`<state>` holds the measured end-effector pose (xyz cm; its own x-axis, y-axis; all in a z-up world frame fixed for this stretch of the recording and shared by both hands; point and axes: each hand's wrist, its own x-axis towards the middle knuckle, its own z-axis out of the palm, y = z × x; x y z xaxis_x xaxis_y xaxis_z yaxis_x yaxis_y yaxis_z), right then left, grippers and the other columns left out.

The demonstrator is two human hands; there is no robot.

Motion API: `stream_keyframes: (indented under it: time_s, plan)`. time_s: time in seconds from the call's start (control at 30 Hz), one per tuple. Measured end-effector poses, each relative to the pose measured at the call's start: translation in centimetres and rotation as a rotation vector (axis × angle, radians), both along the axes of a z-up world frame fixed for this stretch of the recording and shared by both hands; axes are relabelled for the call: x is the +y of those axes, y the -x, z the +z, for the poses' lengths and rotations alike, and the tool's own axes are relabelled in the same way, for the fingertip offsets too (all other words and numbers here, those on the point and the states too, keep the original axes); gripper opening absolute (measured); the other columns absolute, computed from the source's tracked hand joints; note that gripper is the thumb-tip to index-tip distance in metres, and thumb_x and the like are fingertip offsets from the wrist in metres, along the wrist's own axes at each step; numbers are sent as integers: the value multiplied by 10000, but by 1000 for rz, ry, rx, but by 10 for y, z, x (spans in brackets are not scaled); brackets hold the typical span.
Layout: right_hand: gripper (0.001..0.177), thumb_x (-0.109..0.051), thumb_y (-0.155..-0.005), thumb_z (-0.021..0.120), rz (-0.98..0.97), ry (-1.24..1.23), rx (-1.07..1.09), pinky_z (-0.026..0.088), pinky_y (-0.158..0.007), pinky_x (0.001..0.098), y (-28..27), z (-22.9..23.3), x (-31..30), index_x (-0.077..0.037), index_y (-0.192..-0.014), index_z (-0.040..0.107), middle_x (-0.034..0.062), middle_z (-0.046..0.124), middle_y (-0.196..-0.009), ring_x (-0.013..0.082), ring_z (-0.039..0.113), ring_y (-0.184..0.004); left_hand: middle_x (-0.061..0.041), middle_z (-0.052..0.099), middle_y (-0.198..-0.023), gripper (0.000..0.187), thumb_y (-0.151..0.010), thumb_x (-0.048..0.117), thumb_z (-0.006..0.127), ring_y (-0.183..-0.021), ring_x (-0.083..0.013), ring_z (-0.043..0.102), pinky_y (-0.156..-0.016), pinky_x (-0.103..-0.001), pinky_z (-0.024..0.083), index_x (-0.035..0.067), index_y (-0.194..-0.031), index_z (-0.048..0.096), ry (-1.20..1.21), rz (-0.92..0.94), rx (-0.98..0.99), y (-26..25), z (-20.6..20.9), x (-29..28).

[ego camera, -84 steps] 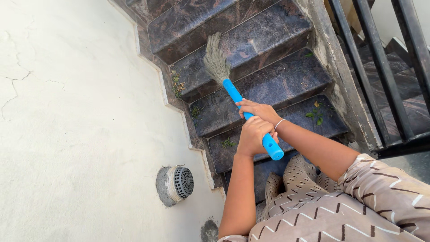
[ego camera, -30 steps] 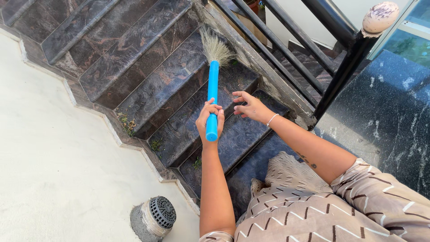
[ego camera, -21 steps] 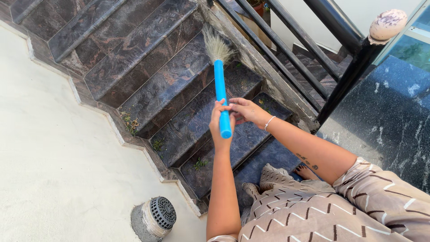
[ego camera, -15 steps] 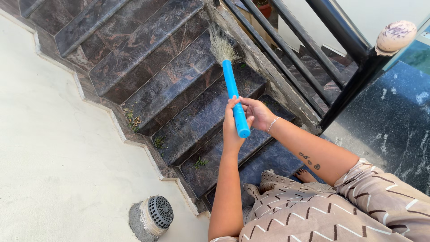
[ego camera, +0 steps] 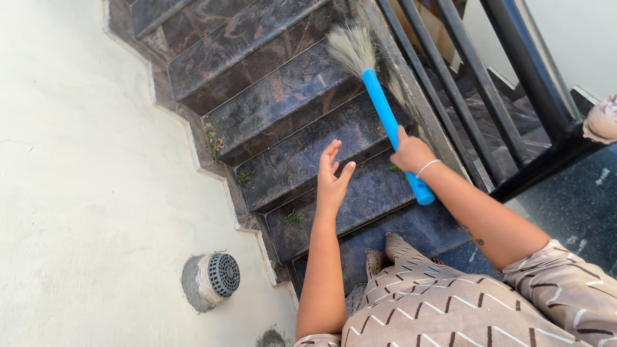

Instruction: The person sweeps dirt and debris off dark stone stairs using a blue-handled broom.

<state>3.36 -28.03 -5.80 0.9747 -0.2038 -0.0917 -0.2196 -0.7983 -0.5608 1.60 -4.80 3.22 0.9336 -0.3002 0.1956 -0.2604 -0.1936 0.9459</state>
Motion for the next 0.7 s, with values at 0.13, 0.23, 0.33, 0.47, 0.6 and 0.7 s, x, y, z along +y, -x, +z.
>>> stream_keyframes:
  time_s: [0.13,0.23,0.33,0.47,0.6,0.7]
  plan:
    - [905,-115,-863,622,26,5,172,548,-944,508,14,-34,49,45,-1611,137,373,592,-1227,487,664,-1071,-103,499,-1551,529,-925,167,695,-1506,-318,393,-1173,-480,382,89,-1412,503,23,87,129,-6,-18,-4]
    - [965,-112,-822,688,201,45,169,585,-861,475,19,-9,56,82,-1596,146,368,628,-1144,472,693,-986,-106,518,-1528,501,-920,180,699,-1493,-322,410,-1156,-475,404,95,-1383,529,53,105,149,-8,-24,-12]
    - [951,-152,-818,733,224,-220,293,612,-722,418,19,46,21,-52,-1621,233,273,748,-960,363,764,-802,-107,533,-1513,479,-925,192,697,-1487,-317,417,-1150,-468,408,99,-1370,547,59,116,156,-8,-24,-22]
    - [818,-65,-763,717,189,-864,249,523,-460,339,29,108,-48,-108,-1538,456,102,711,-861,169,599,-566,-101,542,-1498,461,-925,202,696,-1485,-297,413,-1151,-459,411,105,-1357,564,67,141,176,-7,-22,-39]
    - [820,-44,-768,706,94,-826,183,503,-453,359,48,122,-68,-101,-1544,449,115,719,-894,178,612,-559,-97,550,-1483,452,-919,215,702,-1477,-288,429,-1137,-476,416,105,-1338,575,76,180,181,-8,-25,-54]
    - [858,-78,-782,723,-5,-625,100,538,-510,397,46,110,-73,-78,-1572,388,151,725,-913,224,655,-596,-100,552,-1496,446,-931,221,701,-1478,-296,439,-1174,-468,393,102,-1340,571,112,134,138,-1,-27,-52]
